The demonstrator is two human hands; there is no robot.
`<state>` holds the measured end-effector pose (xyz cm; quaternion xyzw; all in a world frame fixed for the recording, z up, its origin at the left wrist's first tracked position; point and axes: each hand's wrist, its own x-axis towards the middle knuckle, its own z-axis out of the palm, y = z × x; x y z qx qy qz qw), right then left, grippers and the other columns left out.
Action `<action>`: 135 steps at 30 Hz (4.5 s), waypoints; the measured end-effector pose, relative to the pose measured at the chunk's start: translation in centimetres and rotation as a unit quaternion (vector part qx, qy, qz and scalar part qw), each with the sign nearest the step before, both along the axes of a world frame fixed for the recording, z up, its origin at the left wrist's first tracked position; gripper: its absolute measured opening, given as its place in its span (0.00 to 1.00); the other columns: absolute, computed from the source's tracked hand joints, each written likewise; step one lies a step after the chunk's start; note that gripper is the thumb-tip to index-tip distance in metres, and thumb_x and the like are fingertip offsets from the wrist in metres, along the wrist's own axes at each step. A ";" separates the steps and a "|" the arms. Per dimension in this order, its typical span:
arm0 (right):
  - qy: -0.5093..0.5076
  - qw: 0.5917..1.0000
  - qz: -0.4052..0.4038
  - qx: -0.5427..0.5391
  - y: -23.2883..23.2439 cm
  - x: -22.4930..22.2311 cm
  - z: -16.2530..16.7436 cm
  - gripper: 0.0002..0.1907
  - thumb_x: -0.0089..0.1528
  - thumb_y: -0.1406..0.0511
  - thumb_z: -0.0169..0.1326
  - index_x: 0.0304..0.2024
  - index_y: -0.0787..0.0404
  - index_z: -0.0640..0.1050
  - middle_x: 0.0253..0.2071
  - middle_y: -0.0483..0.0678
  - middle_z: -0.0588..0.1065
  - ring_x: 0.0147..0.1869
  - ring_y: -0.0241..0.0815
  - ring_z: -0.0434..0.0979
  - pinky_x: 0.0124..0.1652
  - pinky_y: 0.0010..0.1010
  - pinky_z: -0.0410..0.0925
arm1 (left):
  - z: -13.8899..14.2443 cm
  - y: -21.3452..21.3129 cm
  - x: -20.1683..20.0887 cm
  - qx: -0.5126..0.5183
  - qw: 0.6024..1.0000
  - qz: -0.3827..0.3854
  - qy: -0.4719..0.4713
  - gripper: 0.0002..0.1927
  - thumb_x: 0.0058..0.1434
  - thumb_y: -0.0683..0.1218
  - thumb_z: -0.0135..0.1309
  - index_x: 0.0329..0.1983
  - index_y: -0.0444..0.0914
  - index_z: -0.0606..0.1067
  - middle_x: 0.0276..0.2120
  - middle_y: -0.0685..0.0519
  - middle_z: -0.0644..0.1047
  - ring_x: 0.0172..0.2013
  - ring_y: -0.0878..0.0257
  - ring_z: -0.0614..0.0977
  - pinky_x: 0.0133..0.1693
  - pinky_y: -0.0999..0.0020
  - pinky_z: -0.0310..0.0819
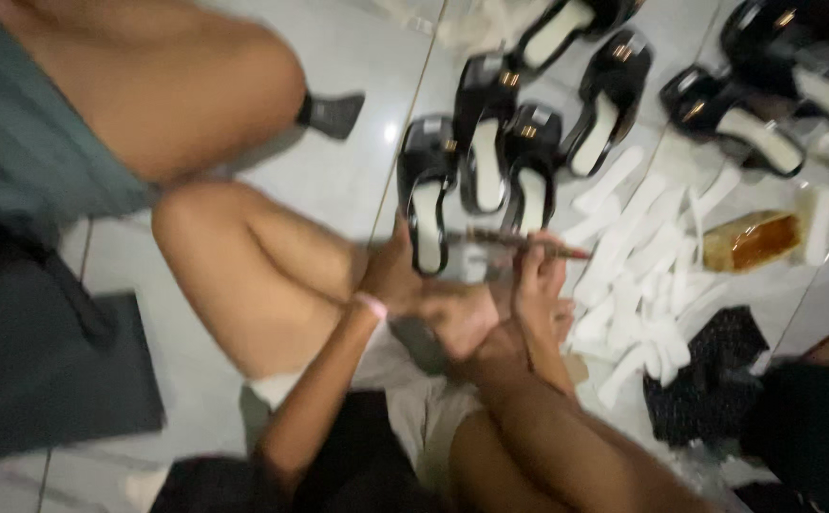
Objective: The person sits on the floor and uses a brush to apply a brown adhesive to the insole of a black slide sandal. They repeatedly dip the brush into a container of glue and spread it across the insole, then set the sandal aside and pick up another one to repeat the process.
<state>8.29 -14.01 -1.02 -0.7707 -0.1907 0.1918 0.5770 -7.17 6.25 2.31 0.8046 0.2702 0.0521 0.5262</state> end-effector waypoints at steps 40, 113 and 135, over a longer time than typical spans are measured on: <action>0.323 0.868 -0.066 0.370 13.3 2.2 -0.9 0.30 0.75 0.52 0.50 0.74 0.57 0.64 0.51 0.49 0.74 0.41 0.35 0.62 0.36 0.27 0.62 | -8.6 9.3 1.8 -0.137 0.913 0.344 -0.168 0.45 0.52 0.26 0.52 0.74 0.35 0.54 0.65 0.41 0.68 0.65 0.52 0.72 0.63 0.61 0.67; 0.350 0.814 -0.309 0.346 -0.2 -1.7 -3.5 0.25 0.68 0.60 0.50 0.68 0.53 0.67 0.45 0.48 0.77 0.39 0.32 0.74 0.40 0.26 0.71 | -14.2 -3.3 1.0 -0.097 0.992 0.046 0.069 0.18 0.43 0.40 0.63 0.40 0.38 0.87 0.24 0.52 0.86 0.25 0.71 0.87 0.35 0.76 0.83; 0.131 0.801 -0.516 0.273 -9.6 10.7 4.1 0.22 0.66 0.61 0.56 0.59 0.62 0.68 0.44 0.44 0.75 0.44 0.35 0.79 0.47 0.28 0.77 | -7.6 -2.7 1.8 -0.115 0.991 -0.002 0.069 0.16 0.56 0.42 0.62 0.48 0.36 0.84 0.32 0.46 0.88 0.30 0.65 0.88 0.38 0.71 0.81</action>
